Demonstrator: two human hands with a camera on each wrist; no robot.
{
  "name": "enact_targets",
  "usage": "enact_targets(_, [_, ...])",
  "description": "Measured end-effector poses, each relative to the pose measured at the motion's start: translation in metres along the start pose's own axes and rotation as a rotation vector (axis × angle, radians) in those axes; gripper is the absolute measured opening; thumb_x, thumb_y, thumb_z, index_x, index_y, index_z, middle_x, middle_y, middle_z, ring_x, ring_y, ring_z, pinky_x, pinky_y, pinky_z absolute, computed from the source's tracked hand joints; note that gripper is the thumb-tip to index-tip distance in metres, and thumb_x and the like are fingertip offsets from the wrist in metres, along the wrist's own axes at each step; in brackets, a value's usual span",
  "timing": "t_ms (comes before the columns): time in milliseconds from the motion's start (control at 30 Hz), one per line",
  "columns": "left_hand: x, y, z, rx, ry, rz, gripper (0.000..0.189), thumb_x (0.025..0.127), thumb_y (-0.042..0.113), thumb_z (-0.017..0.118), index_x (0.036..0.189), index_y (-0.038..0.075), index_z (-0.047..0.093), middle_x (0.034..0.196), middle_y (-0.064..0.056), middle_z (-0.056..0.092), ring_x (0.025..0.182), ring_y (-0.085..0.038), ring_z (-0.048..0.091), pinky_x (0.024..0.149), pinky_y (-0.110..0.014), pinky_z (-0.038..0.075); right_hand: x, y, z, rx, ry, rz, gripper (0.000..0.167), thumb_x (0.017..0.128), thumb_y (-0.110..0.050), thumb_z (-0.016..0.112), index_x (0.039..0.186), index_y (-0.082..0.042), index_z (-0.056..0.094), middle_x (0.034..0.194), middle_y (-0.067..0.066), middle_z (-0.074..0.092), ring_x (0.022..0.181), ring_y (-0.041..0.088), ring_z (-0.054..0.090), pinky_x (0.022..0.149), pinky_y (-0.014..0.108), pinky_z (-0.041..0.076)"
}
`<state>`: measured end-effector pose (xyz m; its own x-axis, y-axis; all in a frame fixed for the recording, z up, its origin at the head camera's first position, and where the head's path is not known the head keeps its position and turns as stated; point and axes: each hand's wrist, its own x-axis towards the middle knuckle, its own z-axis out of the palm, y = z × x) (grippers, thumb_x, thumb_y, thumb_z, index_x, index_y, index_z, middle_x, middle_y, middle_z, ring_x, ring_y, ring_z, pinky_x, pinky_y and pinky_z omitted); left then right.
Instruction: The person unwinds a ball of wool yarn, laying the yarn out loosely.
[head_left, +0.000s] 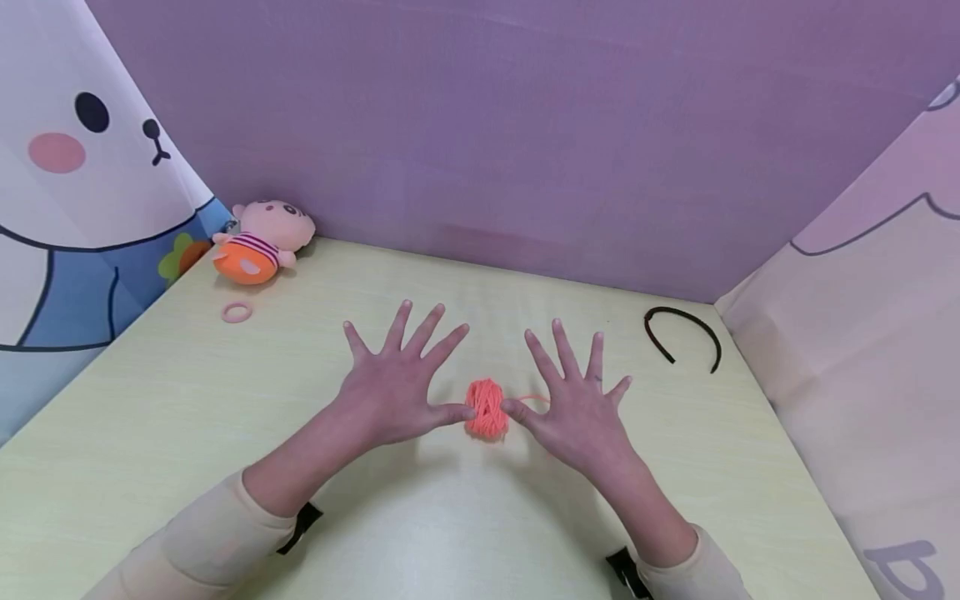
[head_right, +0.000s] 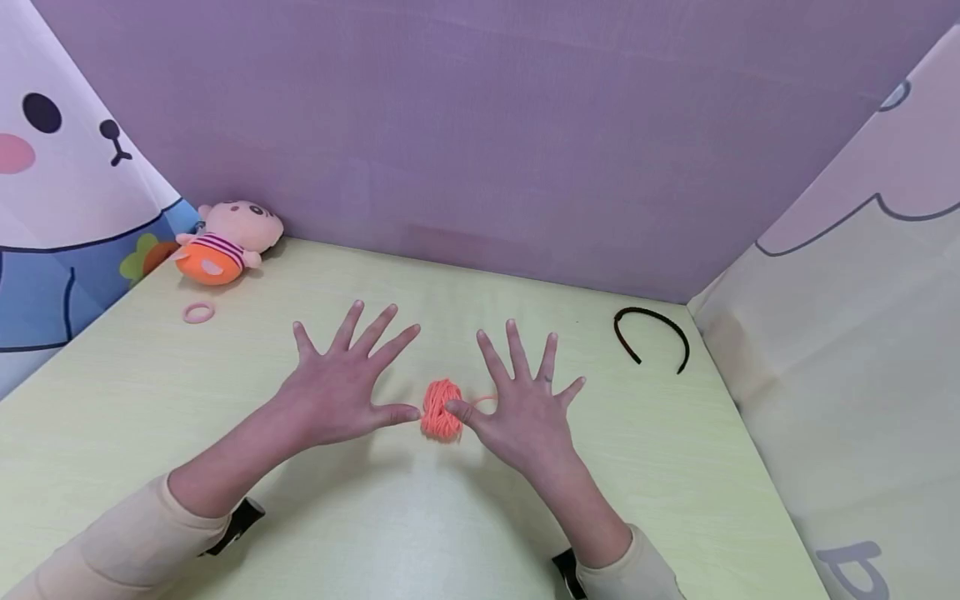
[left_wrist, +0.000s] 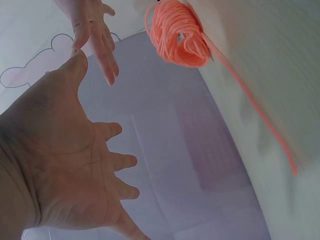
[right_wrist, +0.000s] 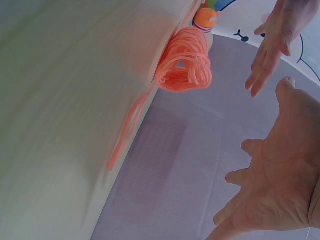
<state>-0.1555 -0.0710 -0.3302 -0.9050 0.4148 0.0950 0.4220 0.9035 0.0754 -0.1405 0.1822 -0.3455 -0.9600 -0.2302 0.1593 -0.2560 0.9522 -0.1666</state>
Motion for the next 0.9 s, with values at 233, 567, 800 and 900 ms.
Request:
enact_targets(233, [0.0, -0.0006, -0.0007, 0.015, 0.002, 0.001, 0.1, 0.082, 0.088, 0.043, 0.162, 0.037, 0.014, 0.17, -0.003, 0.005, 0.153, -0.039, -0.004, 0.092, -0.09, 0.007, -0.0001, 0.0002, 0.0003, 0.013, 0.004, 0.002, 0.094, 0.088, -0.075, 0.056, 0.162, -0.038, 0.012, 0.17, 0.0, -0.003, 0.146, 0.054, -0.013, 0.09, 0.091, 0.008])
enact_targets(567, [0.0008, -0.0023, -0.0002, 0.019, 0.008, -0.006, 0.1, 0.082, 0.088, 0.044, 0.163, 0.037, 0.013, 0.17, -0.003, 0.004, 0.153, -0.039, -0.004, 0.093, -0.09, 0.006, -0.0015, -0.0004, -0.0003, 0.058, 0.007, 0.009, 0.089, 0.092, -0.073, 0.052, 0.162, -0.04, 0.01, 0.17, -0.001, -0.003, 0.149, 0.051, -0.01, 0.093, 0.09, 0.01])
enact_targets(800, [0.0011, -0.003, 0.0002, 0.014, 0.008, -0.005, 0.1, 0.082, 0.088, 0.044, 0.163, 0.037, 0.014, 0.17, -0.004, 0.004, 0.153, -0.039, -0.003, 0.094, -0.089, 0.007, -0.0006, -0.0015, -0.0026, 0.246, -0.011, 0.024, 0.081, 0.095, -0.071, 0.048, 0.162, -0.036, 0.02, 0.169, 0.0, 0.011, 0.152, 0.043, 0.003, 0.099, 0.086, 0.011])
enact_targets(900, [0.0013, -0.0031, -0.0001, 0.012, 0.02, -0.001, 0.099, 0.083, 0.087, 0.045, 0.162, 0.036, 0.016, 0.17, -0.004, 0.006, 0.153, -0.039, -0.001, 0.095, -0.089, 0.008, -0.0002, -0.0016, -0.0048, 0.356, -0.011, 0.019, 0.078, 0.096, -0.07, 0.048, 0.16, -0.03, 0.028, 0.166, 0.004, 0.023, 0.152, 0.038, 0.017, 0.106, 0.078, 0.019])
